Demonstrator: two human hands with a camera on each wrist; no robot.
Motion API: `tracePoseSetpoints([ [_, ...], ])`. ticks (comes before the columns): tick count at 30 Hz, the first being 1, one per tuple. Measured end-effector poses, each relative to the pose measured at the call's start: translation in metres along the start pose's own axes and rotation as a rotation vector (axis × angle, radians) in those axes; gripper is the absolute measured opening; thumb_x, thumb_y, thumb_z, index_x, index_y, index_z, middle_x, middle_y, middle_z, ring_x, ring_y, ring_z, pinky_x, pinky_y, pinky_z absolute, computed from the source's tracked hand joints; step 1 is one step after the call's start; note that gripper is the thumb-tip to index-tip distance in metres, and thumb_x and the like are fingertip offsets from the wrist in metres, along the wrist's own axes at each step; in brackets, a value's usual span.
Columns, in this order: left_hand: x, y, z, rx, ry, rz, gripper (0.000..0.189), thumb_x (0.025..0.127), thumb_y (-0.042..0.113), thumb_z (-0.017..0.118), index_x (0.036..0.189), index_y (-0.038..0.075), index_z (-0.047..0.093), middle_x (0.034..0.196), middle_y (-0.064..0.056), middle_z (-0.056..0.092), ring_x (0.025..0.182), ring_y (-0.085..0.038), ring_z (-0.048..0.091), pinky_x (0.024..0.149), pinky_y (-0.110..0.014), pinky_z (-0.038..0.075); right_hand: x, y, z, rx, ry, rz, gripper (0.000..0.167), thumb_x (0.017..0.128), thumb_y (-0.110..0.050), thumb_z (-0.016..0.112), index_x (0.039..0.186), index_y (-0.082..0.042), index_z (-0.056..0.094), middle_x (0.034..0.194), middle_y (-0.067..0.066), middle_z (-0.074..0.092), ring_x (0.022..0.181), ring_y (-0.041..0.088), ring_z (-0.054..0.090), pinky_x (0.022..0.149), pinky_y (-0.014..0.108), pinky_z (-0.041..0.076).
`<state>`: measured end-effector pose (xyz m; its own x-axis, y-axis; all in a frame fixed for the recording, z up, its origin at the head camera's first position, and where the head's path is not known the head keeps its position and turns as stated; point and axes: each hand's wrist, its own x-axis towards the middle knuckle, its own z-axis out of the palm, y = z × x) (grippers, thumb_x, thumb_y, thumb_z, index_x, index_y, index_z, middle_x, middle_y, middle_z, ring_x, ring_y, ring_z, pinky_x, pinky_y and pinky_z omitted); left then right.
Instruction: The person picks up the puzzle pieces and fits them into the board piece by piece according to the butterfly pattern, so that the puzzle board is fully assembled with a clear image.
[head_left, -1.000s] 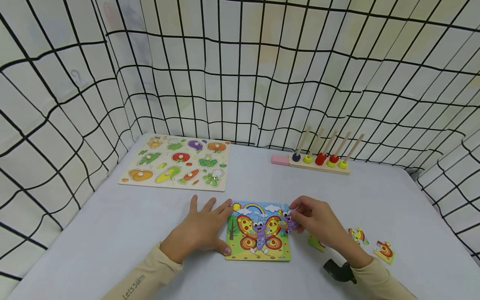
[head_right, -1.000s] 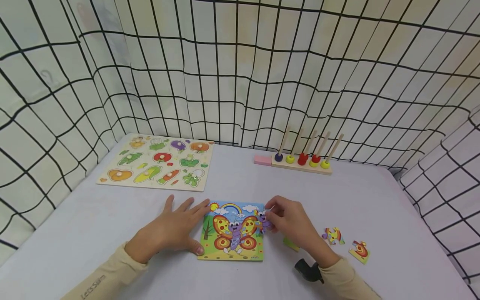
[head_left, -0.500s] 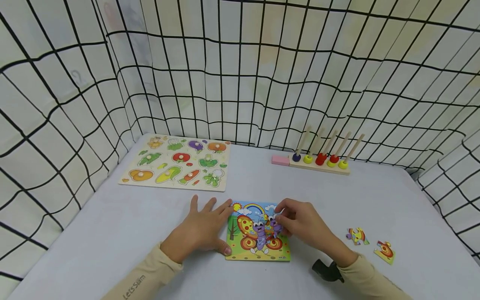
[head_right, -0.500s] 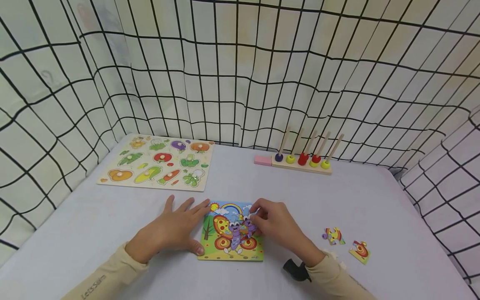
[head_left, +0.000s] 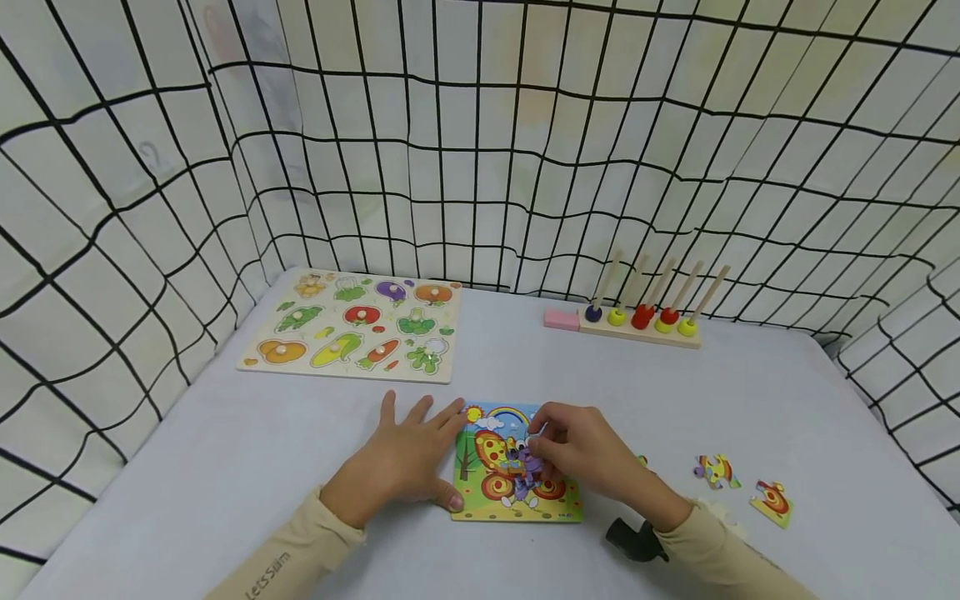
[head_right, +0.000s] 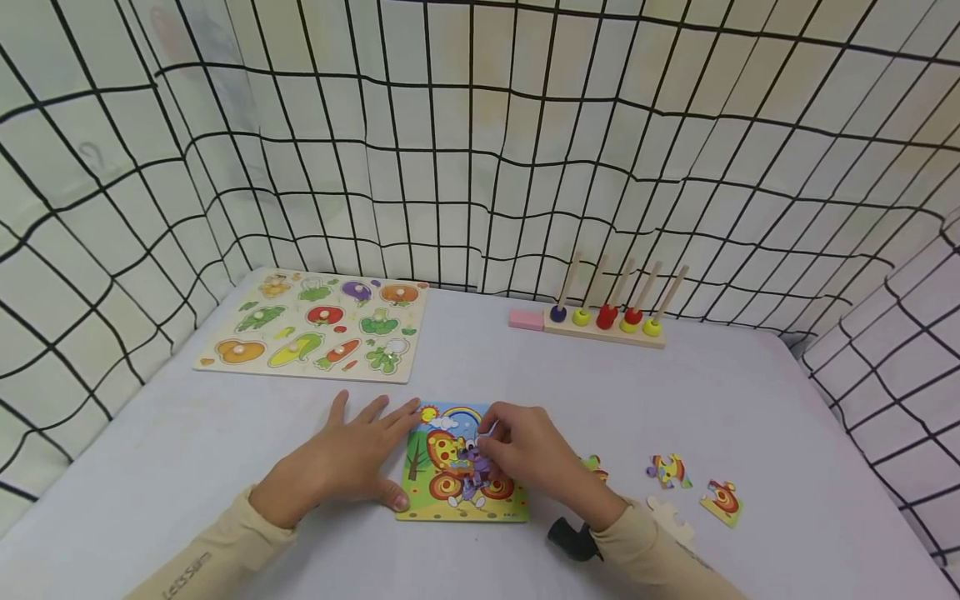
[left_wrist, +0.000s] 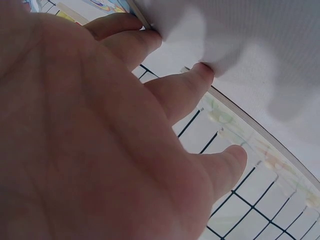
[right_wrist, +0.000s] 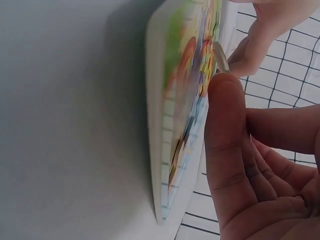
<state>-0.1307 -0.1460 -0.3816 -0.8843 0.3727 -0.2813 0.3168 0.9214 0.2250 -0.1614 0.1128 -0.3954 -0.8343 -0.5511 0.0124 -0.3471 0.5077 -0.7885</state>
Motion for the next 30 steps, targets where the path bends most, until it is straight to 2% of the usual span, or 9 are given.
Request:
tracePoseSetpoints([
  [12,0.0,-0.001,0.0,0.006,0.0,0.006,0.112,0.073,0.056,0.094,0.163,0.012,0.045,0.173,-0.008,0.034,0.157,-0.046,0.027,0.118,-0.082,0.002,0.005,-0.003,0.005,0.016,-0.013,0.024,0.006,0.099,0.0,0.073,0.104,0.001,0.069,0.073,-0.001,0.068,0.058,0.014,0.068,0.056,0.027,0.06],
  [21,0.0,0.0,-0.001,0.007,-0.003,0.005,0.111,0.073,0.056,0.094,0.163,0.012,0.046,0.173,-0.008,0.034,0.157,-0.046,0.027,0.118,-0.082,0.003,0.008,-0.004,0.01,-0.02,0.001,0.053,0.004,0.099,0.0,0.072,0.102,0.001,0.07,0.069,-0.003,0.067,0.053,0.014,0.067,0.052,0.027,0.059],
  [30,0.0,0.0,-0.001,0.002,-0.002,0.005,0.111,0.073,0.056,0.094,0.163,0.012,0.046,0.173,-0.008,0.034,0.157,-0.046,0.027,0.118,-0.082,0.003,0.009,-0.004,0.011,-0.031,-0.002,0.038,0.003,0.1,0.0,0.071,0.101,0.002,0.071,0.067,-0.004,0.066,0.051,0.013,0.067,0.051,0.027,0.058],
])
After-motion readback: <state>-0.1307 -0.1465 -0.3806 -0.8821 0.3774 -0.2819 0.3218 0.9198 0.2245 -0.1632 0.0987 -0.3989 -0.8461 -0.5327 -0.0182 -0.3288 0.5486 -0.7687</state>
